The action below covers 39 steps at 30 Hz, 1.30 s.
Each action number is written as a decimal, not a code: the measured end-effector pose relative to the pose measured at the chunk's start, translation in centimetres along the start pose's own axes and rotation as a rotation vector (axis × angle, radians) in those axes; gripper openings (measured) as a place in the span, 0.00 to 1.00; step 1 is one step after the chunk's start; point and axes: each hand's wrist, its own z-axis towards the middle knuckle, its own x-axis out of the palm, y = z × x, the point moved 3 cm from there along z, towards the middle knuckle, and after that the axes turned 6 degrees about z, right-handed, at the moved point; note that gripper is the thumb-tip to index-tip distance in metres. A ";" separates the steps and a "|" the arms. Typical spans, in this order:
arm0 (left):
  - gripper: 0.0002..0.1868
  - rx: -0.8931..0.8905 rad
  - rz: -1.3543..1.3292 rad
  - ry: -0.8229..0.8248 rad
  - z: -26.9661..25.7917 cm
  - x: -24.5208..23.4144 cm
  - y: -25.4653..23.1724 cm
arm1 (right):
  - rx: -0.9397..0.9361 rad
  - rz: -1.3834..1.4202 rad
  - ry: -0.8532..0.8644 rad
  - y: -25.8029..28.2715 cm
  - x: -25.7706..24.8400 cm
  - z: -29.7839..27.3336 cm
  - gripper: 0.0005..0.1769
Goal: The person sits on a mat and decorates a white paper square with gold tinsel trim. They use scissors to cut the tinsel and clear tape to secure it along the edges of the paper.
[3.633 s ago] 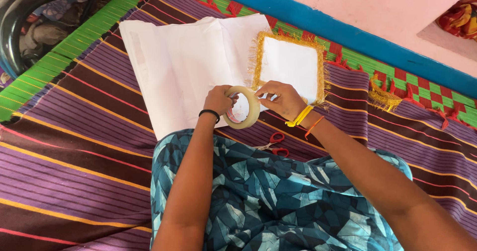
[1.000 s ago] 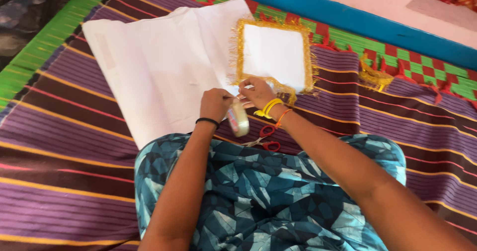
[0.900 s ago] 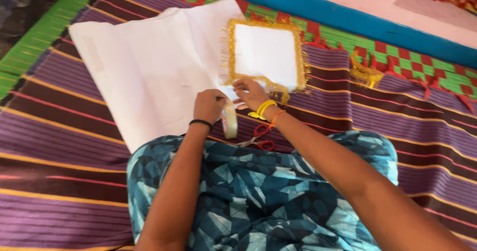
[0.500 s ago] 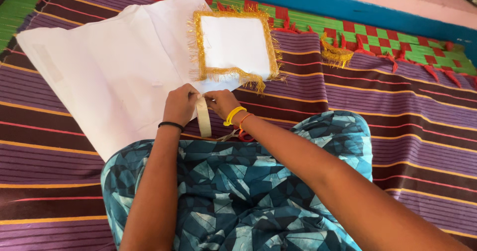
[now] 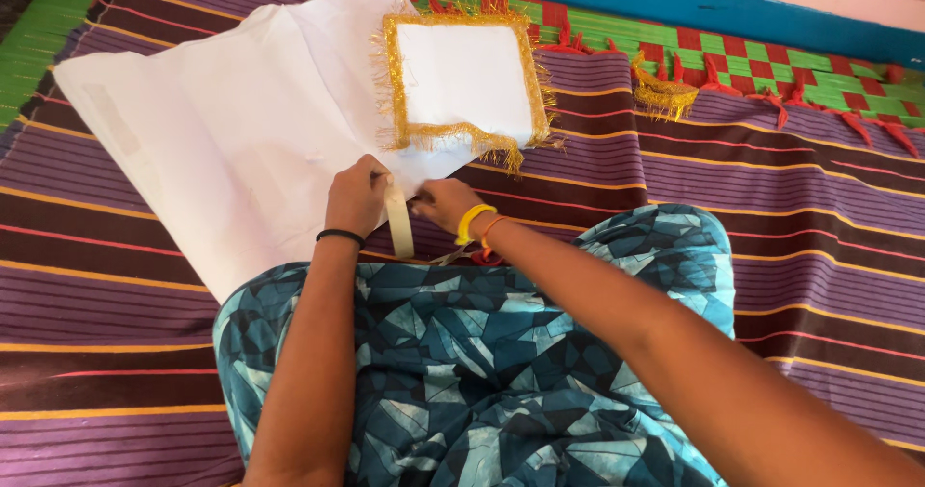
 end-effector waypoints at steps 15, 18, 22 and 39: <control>0.06 0.035 -0.118 0.000 -0.1 0.5 0.9 | -0.235 -0.505 0.204 -7.8 -0.9 -5.0 0.27; 0.05 0.016 -0.094 0.022 -0.3 0.3 0.5 | -0.132 -0.520 0.173 -7.5 -2.1 -5.6 0.27; 0.06 0.036 -0.048 0.023 -0.1 -0.4 -0.1 | -0.015 -0.532 0.413 -6.8 -3.2 -5.8 0.25; 0.13 -0.125 -0.069 0.083 -0.1 -0.8 0.6 | 0.267 -0.454 0.431 -8.2 -5.7 -5.0 0.17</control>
